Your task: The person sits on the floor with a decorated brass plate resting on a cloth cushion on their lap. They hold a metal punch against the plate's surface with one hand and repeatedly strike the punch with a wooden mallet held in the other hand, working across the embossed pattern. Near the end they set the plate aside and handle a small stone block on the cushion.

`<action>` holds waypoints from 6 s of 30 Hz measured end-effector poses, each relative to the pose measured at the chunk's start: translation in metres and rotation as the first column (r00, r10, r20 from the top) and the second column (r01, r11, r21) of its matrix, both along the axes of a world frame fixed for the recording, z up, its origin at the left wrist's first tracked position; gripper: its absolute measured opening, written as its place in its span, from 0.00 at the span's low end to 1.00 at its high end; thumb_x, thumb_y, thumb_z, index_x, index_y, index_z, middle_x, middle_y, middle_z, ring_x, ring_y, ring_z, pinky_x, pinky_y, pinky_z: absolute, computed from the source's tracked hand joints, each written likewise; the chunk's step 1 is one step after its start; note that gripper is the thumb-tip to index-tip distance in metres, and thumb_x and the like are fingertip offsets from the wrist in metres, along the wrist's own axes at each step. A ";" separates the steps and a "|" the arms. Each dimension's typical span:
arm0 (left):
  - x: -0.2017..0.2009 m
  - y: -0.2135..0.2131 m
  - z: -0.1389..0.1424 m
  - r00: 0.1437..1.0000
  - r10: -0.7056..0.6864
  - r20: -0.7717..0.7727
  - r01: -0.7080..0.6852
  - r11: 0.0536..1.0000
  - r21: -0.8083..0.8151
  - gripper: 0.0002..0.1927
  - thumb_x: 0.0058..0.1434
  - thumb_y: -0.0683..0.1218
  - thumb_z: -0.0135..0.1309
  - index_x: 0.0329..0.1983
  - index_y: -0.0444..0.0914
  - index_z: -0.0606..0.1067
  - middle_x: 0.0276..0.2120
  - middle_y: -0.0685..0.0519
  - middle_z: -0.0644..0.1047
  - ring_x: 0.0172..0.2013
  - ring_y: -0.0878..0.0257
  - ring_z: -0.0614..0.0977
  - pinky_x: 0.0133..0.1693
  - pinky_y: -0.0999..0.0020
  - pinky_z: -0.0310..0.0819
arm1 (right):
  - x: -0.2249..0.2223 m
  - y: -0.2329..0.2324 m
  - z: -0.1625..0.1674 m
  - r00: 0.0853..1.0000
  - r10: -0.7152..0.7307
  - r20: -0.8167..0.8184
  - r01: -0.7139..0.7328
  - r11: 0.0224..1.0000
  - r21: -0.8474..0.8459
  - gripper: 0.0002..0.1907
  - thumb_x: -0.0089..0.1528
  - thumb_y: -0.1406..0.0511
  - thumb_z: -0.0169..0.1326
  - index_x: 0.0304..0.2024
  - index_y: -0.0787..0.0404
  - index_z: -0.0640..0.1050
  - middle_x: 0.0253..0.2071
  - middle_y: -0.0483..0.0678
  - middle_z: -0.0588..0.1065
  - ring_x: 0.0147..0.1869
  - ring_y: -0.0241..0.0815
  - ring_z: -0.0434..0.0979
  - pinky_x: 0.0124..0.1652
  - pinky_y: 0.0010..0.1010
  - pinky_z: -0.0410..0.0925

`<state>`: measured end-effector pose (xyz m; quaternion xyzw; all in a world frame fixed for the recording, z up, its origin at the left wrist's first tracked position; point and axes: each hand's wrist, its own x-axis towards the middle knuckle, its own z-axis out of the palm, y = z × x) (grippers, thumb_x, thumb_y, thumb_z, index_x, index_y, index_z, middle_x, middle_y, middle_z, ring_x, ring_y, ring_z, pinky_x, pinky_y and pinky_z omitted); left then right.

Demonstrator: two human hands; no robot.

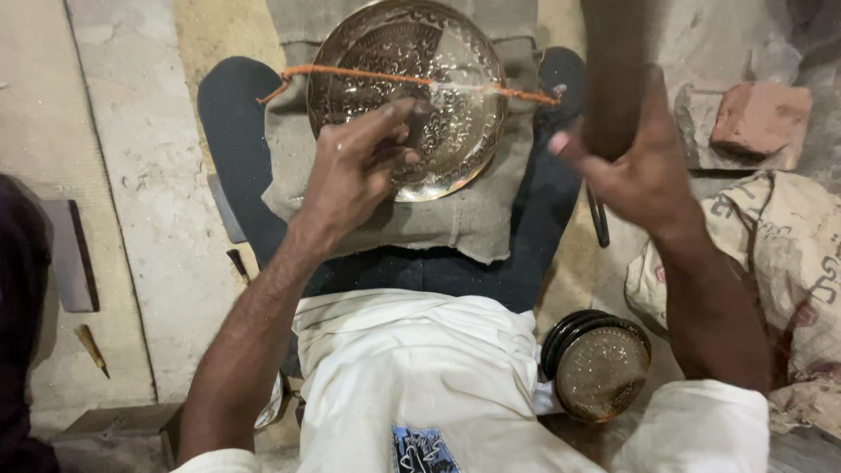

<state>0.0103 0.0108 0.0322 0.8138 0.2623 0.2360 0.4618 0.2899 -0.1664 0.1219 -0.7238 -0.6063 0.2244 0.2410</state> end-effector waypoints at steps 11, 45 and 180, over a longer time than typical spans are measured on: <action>-0.004 0.001 0.000 0.998 -0.038 0.055 0.032 0.995 0.097 0.26 0.64 0.37 0.62 0.65 0.44 0.72 0.46 0.46 0.83 0.42 0.60 0.88 0.41 0.70 0.89 | -0.016 -0.002 0.019 0.936 0.047 0.349 0.000 0.991 -0.132 0.27 0.61 0.63 0.63 0.60 0.59 0.71 0.34 0.55 0.80 0.29 0.45 0.81 0.30 0.36 0.77; 0.000 0.027 0.011 0.970 -0.241 -0.011 0.241 0.967 0.084 0.15 0.66 0.40 0.62 0.55 0.39 0.76 0.40 0.50 0.83 0.36 0.62 0.86 0.33 0.69 0.87 | -0.017 -0.035 -0.040 0.980 -0.194 -0.033 0.197 0.956 0.218 0.30 0.60 0.69 0.69 0.63 0.61 0.73 0.42 0.56 0.80 0.41 0.46 0.83 0.42 0.36 0.77; -0.007 0.018 -0.008 0.996 -0.066 0.054 0.060 0.992 0.110 0.22 0.68 0.31 0.53 0.64 0.40 0.74 0.44 0.43 0.83 0.37 0.58 0.88 0.32 0.69 0.89 | -0.053 0.031 0.002 0.988 -0.102 -0.117 0.130 0.955 0.268 0.23 0.63 0.73 0.54 0.60 0.67 0.65 0.39 0.58 0.78 0.30 0.42 0.78 0.25 0.28 0.76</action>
